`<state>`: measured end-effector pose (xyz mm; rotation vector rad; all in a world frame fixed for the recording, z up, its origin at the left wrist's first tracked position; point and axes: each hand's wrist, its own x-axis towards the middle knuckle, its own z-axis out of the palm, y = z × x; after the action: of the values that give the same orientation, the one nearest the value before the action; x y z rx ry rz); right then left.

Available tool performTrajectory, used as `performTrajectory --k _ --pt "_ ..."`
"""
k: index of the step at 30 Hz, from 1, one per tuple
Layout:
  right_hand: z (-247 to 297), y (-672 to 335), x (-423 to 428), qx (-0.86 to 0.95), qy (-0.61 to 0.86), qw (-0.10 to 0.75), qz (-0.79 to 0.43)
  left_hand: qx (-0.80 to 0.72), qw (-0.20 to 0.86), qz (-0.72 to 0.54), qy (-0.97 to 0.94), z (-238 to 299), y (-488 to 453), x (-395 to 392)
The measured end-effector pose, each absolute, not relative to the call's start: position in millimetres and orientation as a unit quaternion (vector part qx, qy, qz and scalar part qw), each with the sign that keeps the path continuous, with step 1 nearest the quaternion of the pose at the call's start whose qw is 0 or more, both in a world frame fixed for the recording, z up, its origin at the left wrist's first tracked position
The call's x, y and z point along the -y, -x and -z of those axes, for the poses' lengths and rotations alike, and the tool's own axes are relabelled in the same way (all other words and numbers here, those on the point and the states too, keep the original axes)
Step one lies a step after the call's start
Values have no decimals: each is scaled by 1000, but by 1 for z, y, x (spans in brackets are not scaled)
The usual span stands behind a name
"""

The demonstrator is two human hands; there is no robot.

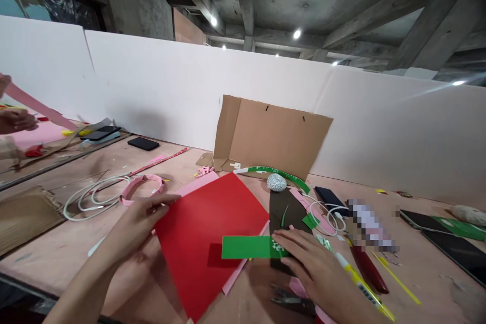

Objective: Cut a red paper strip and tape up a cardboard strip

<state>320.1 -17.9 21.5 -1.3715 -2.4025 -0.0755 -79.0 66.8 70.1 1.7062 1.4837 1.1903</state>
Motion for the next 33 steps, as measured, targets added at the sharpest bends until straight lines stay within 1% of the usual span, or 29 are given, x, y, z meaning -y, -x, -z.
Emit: performTrajectory --k 5,7,10,12,14,15,17,19,21,25,27,31,33 --pt "-21 -330 21 817 513 261 35 -518 331 -485 -622 -113 48 -63" --pt "-27 -333 23 799 515 307 41 -484 354 -520 -609 -127 34 -60" --pt "-37 -342 33 750 529 394 44 -443 337 -588 -588 -145 19 -59" --pt "-39 -349 45 707 544 451 11 -435 319 -630 -558 -152 18 -63" --pt "-36 -357 60 663 567 486 -47 -445 331 -649 -521 -151 25 -70" --pt "-33 -361 67 650 582 483 -73 -458 346 -643 -507 -147 31 -74" --pt "-23 -372 80 645 624 431 -92 -502 391 -596 -489 -133 45 -83" --pt "-11 -385 90 662 654 360 -64 -540 398 -524 -525 -116 57 -92" --pt "-2 -400 97 680 660 318 -33 -561 386 -443 -583 -99 62 -98" --pt "4 -414 106 668 664 335 -23 -564 340 -342 -670 -82 50 -106" --pt "3 -405 107 663 675 321 -49 -567 303 -304 -703 -81 43 -111" --pt "-5 -378 104 651 719 195 -147 -580 274 -261 -722 -82 45 -120" --pt "-8 -372 101 652 714 166 -195 -584 268 -255 -722 -81 50 -122"
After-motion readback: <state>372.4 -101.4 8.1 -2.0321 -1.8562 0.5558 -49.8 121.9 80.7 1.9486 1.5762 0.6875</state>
